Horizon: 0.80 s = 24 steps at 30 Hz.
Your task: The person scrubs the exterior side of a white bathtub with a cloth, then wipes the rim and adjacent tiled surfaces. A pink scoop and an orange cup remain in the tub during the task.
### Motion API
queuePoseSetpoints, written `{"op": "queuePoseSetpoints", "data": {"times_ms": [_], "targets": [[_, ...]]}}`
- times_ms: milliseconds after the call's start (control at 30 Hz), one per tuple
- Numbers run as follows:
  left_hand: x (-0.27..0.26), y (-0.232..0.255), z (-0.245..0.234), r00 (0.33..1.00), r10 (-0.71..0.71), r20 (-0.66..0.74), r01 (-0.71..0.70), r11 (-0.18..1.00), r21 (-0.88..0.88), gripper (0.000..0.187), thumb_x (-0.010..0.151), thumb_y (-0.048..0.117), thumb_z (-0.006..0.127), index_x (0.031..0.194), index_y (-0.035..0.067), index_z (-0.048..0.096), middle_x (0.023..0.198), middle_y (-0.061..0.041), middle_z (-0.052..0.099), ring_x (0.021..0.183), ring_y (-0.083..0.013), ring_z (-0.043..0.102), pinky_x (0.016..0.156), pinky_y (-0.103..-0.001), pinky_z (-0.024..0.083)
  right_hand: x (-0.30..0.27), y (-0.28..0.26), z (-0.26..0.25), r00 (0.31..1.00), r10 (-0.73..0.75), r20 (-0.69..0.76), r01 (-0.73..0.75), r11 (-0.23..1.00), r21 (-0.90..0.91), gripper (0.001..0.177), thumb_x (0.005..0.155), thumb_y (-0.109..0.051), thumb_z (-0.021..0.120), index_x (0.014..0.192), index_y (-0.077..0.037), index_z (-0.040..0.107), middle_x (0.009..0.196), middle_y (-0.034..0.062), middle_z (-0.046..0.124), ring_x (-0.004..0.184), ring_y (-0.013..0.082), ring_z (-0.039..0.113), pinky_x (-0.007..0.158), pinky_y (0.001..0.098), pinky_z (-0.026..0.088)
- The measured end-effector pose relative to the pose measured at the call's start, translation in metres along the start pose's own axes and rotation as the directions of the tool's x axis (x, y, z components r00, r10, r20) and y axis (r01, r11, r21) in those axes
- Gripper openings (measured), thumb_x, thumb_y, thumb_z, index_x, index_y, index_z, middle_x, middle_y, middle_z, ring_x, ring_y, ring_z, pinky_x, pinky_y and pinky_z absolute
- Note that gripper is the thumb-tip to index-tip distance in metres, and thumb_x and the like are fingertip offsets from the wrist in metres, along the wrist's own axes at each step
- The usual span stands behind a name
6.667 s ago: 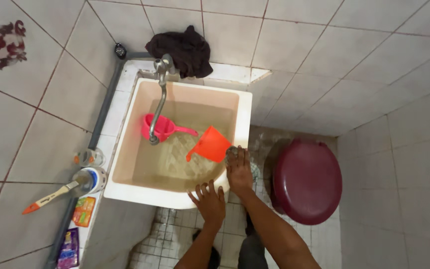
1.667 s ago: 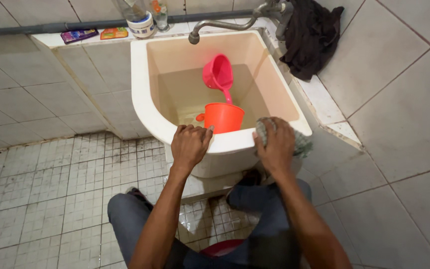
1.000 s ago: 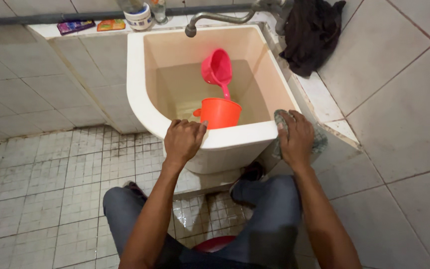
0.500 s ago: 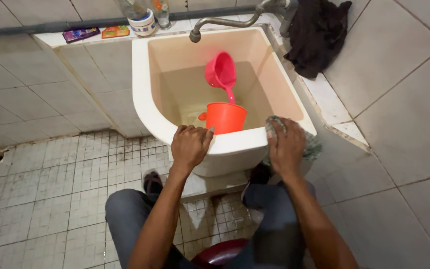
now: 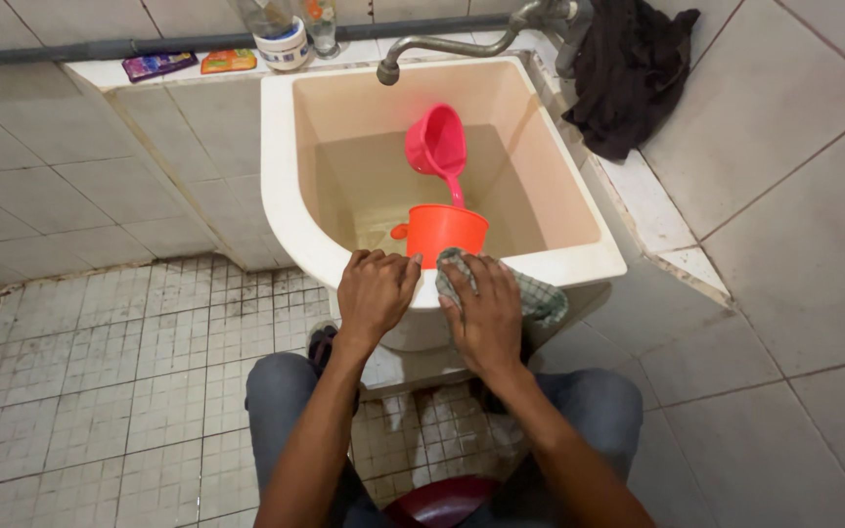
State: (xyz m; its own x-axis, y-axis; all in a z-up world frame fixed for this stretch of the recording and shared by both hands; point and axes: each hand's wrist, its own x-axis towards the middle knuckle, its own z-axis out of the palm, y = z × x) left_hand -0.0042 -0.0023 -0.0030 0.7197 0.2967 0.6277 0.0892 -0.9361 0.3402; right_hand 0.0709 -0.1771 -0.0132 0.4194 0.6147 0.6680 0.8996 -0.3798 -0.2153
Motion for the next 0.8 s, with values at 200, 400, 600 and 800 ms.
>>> {"op": "queuePoseSetpoints", "data": {"times_ms": [200, 400, 600, 800], "targets": [[-0.002, -0.002, 0.000, 1.000, -0.005, 0.030, 0.005, 1.000, -0.013, 0.031, 0.096, 0.023, 0.064, 0.073, 0.005, 0.074, 0.077, -0.012, 0.073, 0.079, -0.0307, 0.068, 0.086, -0.046, 0.050, -0.005, 0.035, -0.011, 0.999, -0.030, 0.038, 0.029, 0.999, 0.030, 0.045, 0.092, -0.026, 0.067, 0.134, -0.013, 0.065, 0.138, 0.0146, 0.062, 0.131, 0.0365, 0.056, 0.112, 0.0530, 0.039], [-0.009, 0.000, -0.002, 0.994, 0.019, -0.112, -0.025, 0.998, -0.052, 0.023, 0.096, 0.021, 0.065, 0.083, 0.005, 0.075, 0.084, -0.008, 0.074, 0.084, -0.0296, 0.067, 0.089, -0.045, 0.049, -0.008, 0.083, -0.027, 0.993, 0.078, -0.088, -0.081, 0.996, -0.033, 0.036, 0.095, -0.023, 0.065, 0.129, -0.010, 0.067, 0.136, 0.0163, 0.063, 0.130, 0.0387, 0.057, 0.110, 0.0531, 0.039], [-0.009, -0.001, 0.000, 0.993, 0.013, -0.118, -0.021, 0.997, -0.071, 0.021, 0.096, 0.020, 0.066, 0.086, 0.005, 0.076, 0.085, -0.007, 0.074, 0.084, -0.0285, 0.067, 0.088, -0.043, 0.049, -0.009, 0.080, -0.013, 0.966, 0.152, -0.209, -0.163, 0.986, -0.041, 0.030, 0.100, -0.022, 0.062, 0.126, -0.011, 0.067, 0.132, 0.0143, 0.064, 0.130, 0.0375, 0.056, 0.115, 0.0531, 0.037], [-0.008, -0.002, 0.004, 0.993, -0.016, -0.114, 0.010, 0.999, -0.053, 0.022, 0.096, 0.021, 0.065, 0.084, 0.005, 0.075, 0.083, -0.007, 0.074, 0.084, -0.0282, 0.068, 0.088, -0.044, 0.050, -0.008, 0.045, 0.015, 0.957, 0.143, -0.252, -0.161, 0.986, -0.051, 0.030, 0.095, -0.025, 0.064, 0.121, -0.011, 0.068, 0.127, 0.0126, 0.064, 0.126, 0.0365, 0.057, 0.112, 0.0540, 0.037]]}}
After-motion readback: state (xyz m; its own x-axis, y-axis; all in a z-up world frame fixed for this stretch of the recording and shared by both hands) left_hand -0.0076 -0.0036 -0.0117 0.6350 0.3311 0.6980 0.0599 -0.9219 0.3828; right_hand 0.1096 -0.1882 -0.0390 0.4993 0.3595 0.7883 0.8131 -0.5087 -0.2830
